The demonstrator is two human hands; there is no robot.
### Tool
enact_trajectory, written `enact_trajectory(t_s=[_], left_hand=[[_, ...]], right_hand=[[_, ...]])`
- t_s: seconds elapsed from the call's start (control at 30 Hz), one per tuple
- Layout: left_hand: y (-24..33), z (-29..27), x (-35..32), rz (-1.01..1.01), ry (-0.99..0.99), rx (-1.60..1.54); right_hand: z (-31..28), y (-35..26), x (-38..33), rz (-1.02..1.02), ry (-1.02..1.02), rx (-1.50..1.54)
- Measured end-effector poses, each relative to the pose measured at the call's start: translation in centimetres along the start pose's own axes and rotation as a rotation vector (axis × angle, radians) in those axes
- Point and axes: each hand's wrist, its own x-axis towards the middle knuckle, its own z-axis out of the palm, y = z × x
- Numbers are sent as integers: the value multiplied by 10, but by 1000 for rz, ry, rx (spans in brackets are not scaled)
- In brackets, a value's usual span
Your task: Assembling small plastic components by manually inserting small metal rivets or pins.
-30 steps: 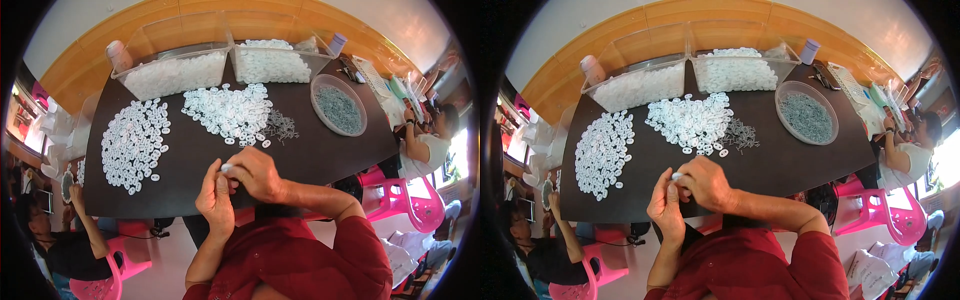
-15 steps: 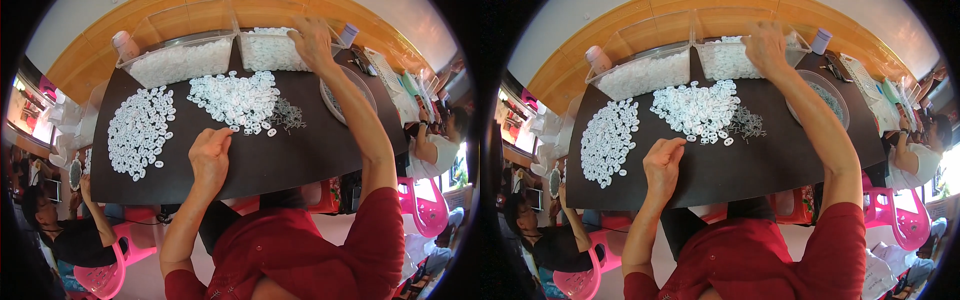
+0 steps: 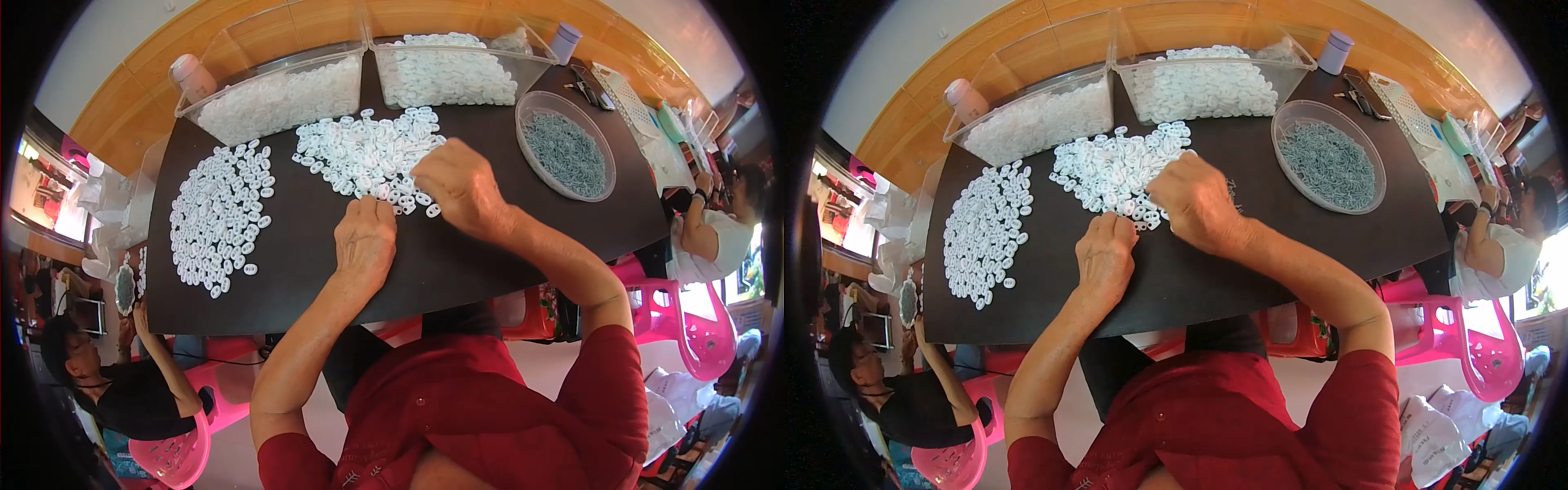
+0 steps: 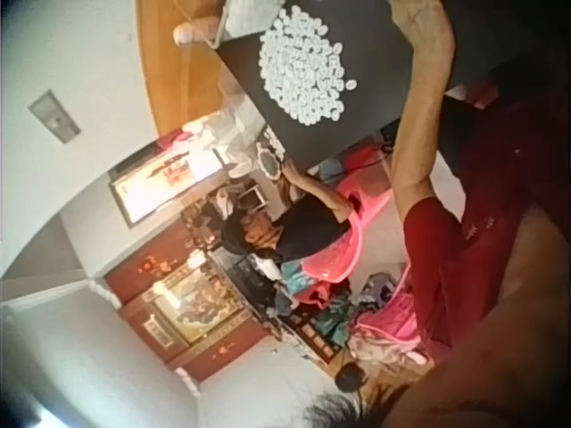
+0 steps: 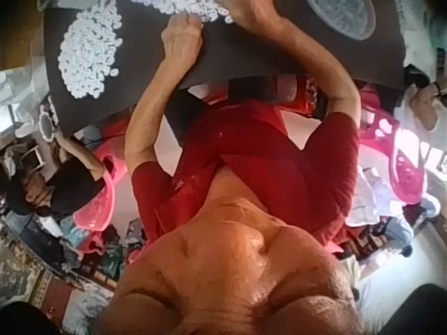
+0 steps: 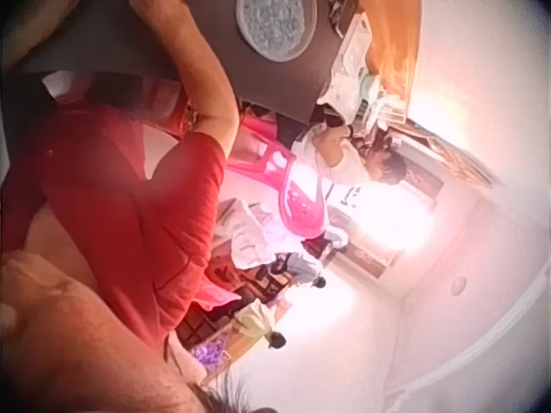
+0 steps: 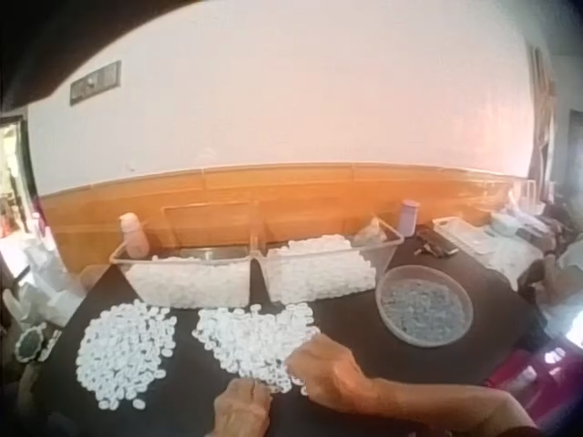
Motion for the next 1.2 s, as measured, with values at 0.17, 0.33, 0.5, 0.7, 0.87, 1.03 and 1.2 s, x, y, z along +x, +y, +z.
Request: enact_trajectory(t_s=[0.17,0.33,0.5,0.7,0.87,1.03,1.2], left_hand=[[-1,0,-3,80,-32,80],[-9,-15,-5,-18,-16,-155],[-18,-25,-12,-321,-30,-502],[-15,-33,-13,-513,-18,-683],[-15,-36,-8,-356,100,-544],[-10,-26,2,-18,128,-231],[-7,-12,9,52,20,-175]], right_hand=[[15,-16,-17,65,-42,90],[19,-16,-22,118,-47,152],[28,-24,-19,109,-77,135],[51,-24,-15,-82,-123,29],[44,-30,-11,-234,-145,-64],[20,-29,-29,-145,-93,-12],[-8,-29,-33,56,29,30]])
